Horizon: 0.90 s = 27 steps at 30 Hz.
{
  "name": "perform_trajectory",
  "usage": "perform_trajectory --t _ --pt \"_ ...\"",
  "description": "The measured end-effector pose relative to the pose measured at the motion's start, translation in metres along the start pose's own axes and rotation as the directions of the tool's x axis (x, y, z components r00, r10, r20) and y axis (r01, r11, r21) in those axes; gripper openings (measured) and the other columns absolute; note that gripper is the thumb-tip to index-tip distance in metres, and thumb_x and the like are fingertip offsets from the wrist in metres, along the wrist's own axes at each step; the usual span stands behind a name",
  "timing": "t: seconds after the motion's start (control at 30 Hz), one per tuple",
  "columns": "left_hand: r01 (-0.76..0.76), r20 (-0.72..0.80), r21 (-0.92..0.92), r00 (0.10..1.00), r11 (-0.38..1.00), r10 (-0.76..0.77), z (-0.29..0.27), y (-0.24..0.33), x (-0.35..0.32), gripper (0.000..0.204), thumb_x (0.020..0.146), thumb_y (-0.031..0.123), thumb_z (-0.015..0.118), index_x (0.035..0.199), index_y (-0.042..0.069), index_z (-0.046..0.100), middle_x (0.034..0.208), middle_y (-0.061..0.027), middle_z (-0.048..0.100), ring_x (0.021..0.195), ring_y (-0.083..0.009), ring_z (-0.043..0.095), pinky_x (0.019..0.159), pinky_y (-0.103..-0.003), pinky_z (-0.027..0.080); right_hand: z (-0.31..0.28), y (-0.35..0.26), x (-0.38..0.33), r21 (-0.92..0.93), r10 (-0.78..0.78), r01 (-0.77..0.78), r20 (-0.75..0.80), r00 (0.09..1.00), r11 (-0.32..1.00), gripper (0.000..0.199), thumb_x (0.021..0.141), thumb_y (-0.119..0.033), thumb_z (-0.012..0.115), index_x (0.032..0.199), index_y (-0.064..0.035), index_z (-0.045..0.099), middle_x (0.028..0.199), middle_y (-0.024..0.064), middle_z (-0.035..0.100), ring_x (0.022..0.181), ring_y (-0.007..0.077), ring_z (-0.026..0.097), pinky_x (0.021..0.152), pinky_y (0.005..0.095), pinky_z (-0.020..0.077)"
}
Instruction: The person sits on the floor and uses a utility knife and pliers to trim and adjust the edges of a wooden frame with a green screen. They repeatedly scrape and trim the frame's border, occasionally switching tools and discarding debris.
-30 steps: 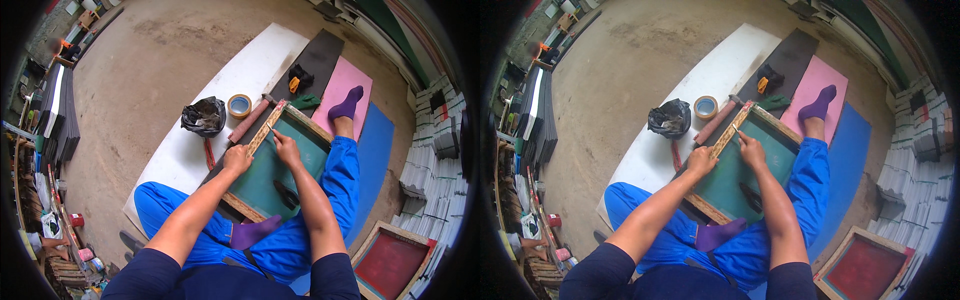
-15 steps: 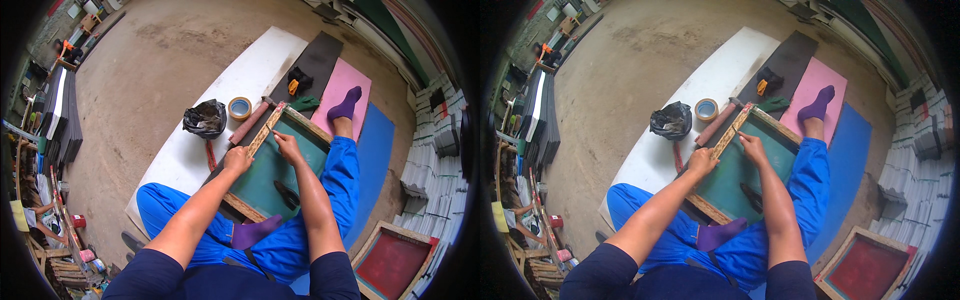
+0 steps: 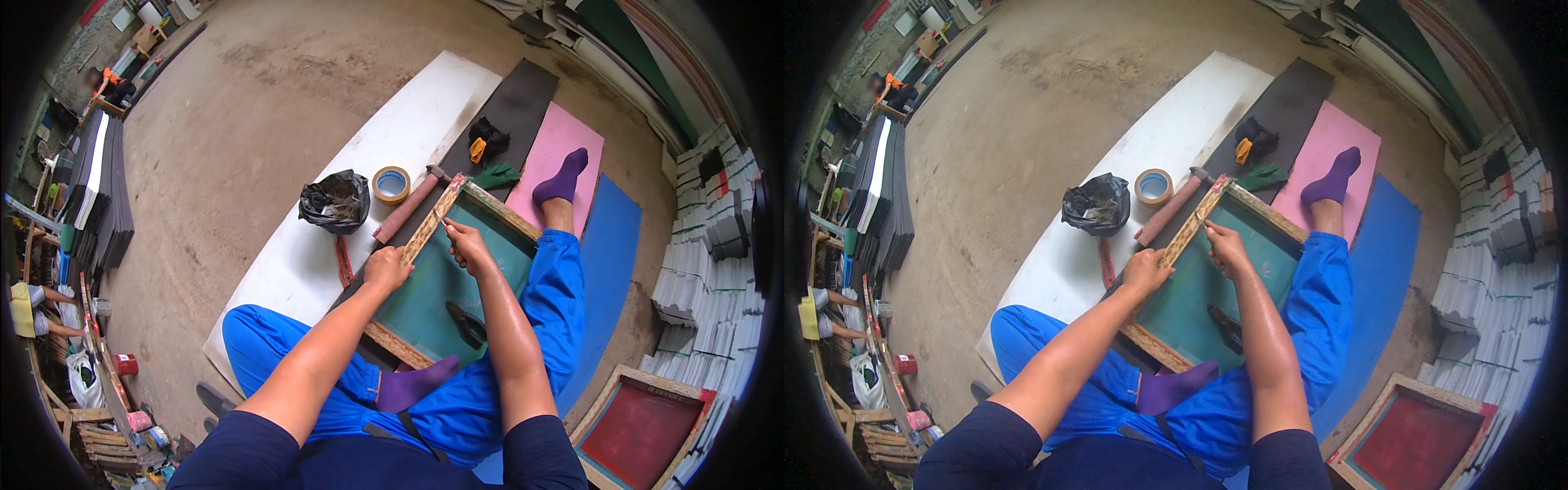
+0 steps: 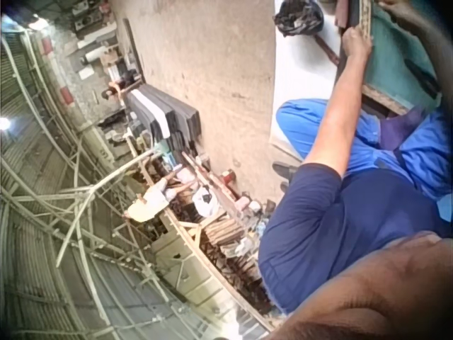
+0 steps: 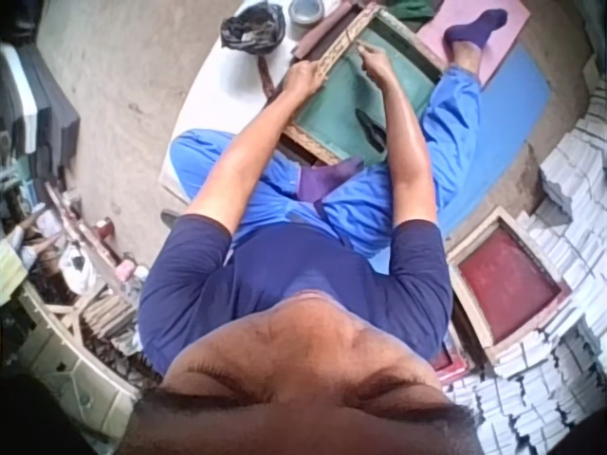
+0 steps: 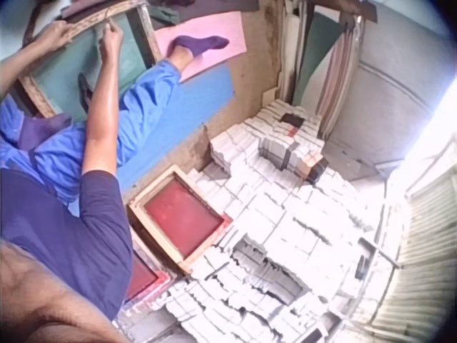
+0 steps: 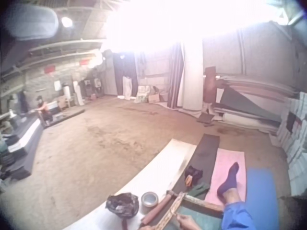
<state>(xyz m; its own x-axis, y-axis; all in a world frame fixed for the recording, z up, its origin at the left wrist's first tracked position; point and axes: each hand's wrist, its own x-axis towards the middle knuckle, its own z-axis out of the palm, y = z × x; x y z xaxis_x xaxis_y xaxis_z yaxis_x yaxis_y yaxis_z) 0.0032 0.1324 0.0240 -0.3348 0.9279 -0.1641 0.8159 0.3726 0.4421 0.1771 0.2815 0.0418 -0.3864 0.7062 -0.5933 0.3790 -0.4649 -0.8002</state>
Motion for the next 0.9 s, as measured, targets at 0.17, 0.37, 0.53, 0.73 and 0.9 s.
perform_trajectory --t 0.17,0.37,0.53,0.73,0.9 --pt "0.016 -0.017 -0.031 1.0 0.999 -0.017 0.003 0.001 0.0 0.049 0.079 0.037 0.083 0.12 0.012 0.074 0.103 -0.0156 0.072 0.099 -0.0351 0.07 0.09 -0.046 0.055 -0.01 0.024 0.007 -0.63 -0.465 0.289 -0.13 0.876 0.721 0.034 0.1 -0.031 0.061 0.133 -0.026 0.07 0.105 0.0125 0.077 0.092 0.0325 0.074 0.079 0.0441 0.0564" --pt "0.004 -0.027 -0.022 1.0 1.0 -0.005 0.0 -0.001 -0.002 0.05 0.079 0.037 0.083 0.122 0.013 0.073 0.104 -0.015 0.073 0.099 -0.0345 0.071 0.09 -0.046 0.056 -0.002 -0.002 -0.023 -0.734 -0.381 0.154 -0.152 0.912 0.661 0.033 0.099 -0.033 0.06 0.13 -0.0311 0.071 0.114 0.0163 0.074 0.105 0.0384 0.07 0.09 0.0492 0.055" --pt "0.04 0.027 -0.049 0.999 0.998 -0.039 -0.003 -0.001 -0.002 0.048 0.084 0.039 0.079 0.122 0.01 0.071 0.107 -0.0146 0.07 0.105 -0.0345 0.069 0.093 -0.046 0.055 0.006 -0.004 -0.037 -0.808 -0.387 0.156 -0.094 0.917 0.568 0.034 0.099 -0.032 0.059 0.131 -0.0306 0.07 0.11 0.0161 0.074 0.099 0.0381 0.072 0.086 0.0505 0.0561" --pt "0.027 0.013 -0.062 1.0 0.998 -0.027 -0.003 0.002 -0.003 0.05 0.085 0.039 0.079 0.125 0.011 0.071 0.107 -0.0142 0.07 0.104 -0.0342 0.069 0.092 -0.046 0.055 0.011 -0.003 -0.036 -0.84 -0.442 0.168 -0.094 0.892 0.517 0.034 0.1 -0.03 0.057 0.131 -0.0293 0.069 0.104 0.0168 0.075 0.095 0.0387 0.072 0.082 0.0517 0.0565" --pt "0.005 -0.014 -0.057 1.0 0.998 -0.006 -0.002 0.002 -0.008 0.044 0.083 0.036 0.081 0.115 0.008 0.072 0.102 -0.0143 0.071 0.1 -0.0345 0.07 0.089 -0.046 0.056 0.025 -0.007 -0.04 -0.897 -0.409 0.105 -0.089 0.908 0.429 0.036 0.1 -0.027 0.055 0.134 -0.0286 0.067 0.1 0.0174 0.075 0.092 0.04 0.072 0.079 0.0531 0.0565"
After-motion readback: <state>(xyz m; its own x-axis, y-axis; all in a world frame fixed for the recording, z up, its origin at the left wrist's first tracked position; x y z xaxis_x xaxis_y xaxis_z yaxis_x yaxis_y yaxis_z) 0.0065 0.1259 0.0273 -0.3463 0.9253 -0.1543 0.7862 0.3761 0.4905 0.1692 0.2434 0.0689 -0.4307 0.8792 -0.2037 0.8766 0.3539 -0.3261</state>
